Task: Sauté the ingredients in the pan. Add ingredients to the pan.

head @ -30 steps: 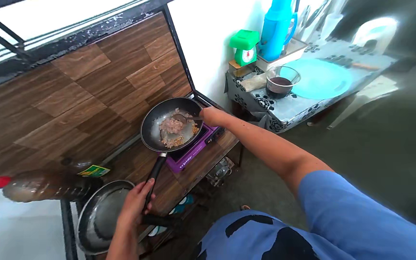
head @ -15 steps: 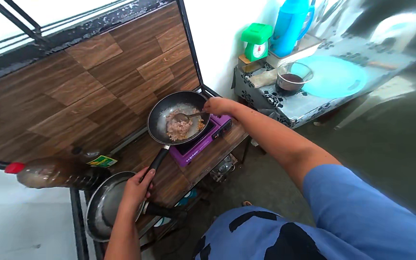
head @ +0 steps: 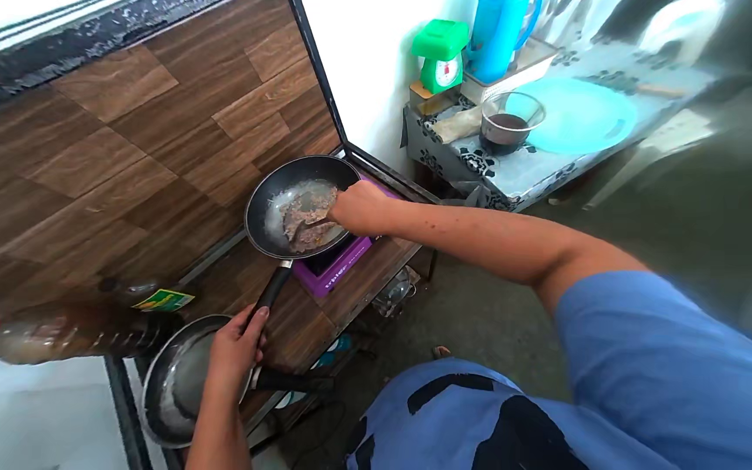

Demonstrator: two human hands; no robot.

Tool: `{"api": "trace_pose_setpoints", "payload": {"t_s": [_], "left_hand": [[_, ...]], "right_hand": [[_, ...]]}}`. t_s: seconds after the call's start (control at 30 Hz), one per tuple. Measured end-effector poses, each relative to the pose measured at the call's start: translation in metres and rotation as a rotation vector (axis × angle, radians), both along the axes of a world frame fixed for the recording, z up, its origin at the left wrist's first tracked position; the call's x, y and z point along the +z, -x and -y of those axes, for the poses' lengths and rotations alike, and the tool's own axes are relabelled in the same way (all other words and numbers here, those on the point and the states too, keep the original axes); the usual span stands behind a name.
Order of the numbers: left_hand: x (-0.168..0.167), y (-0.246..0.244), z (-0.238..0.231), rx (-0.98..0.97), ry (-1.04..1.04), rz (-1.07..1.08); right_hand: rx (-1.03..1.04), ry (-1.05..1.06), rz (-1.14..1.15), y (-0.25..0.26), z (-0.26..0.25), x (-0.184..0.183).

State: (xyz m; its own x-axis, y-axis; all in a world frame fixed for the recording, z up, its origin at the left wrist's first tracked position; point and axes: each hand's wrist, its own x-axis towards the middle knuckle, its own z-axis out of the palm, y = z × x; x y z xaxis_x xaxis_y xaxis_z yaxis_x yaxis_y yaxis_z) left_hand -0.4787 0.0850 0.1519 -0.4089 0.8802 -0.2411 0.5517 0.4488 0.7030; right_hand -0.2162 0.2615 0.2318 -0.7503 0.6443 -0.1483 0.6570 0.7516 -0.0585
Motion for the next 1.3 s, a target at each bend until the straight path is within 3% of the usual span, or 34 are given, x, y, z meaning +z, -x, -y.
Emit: {"api": "trace_pose_setpoints", "payload": {"t_s": [0.23, 0.43, 0.63, 0.83, 1.0, 1.1, 1.2, 1.3], "left_hand": [[-0.004, -0.018, 0.003, 0.021, -0.025, 0.001], [-0.01, -0.019, 0.016, 0.025, -0.028, 0.029], [-0.008, -0.01, 0.048, 0.01, -0.119, 0.033], [-0.013, -0.009, 0.047, 0.0, -0.154, 0.012], [-0.016, -0.01, 0.046, 0.005, -0.167, 0.012], [-0.02, -0.01, 0.043, -0.037, -0.177, -0.022], [-0.023, -0.011, 0.042, -0.068, -0.187, -0.027], [-0.024, -0.01, 0.041, -0.082, -0.182, 0.001]], "right_hand": [[-0.157, 0.008, -0.045, -0.052, 0.031, 0.043], [-0.28, 0.146, -0.043, -0.026, 0.028, -0.003], [-0.297, -0.013, -0.03, -0.07, 0.045, 0.046], [-0.365, 0.025, 0.024, -0.048, 0.011, 0.012], [-0.31, 0.021, -0.006, -0.073, 0.037, 0.049], [-0.29, 0.07, -0.039, -0.061, 0.051, 0.027], [-0.363, 0.082, -0.06, -0.041, 0.034, -0.006], [-0.429, 0.045, -0.126, -0.03, 0.021, -0.007]]}}
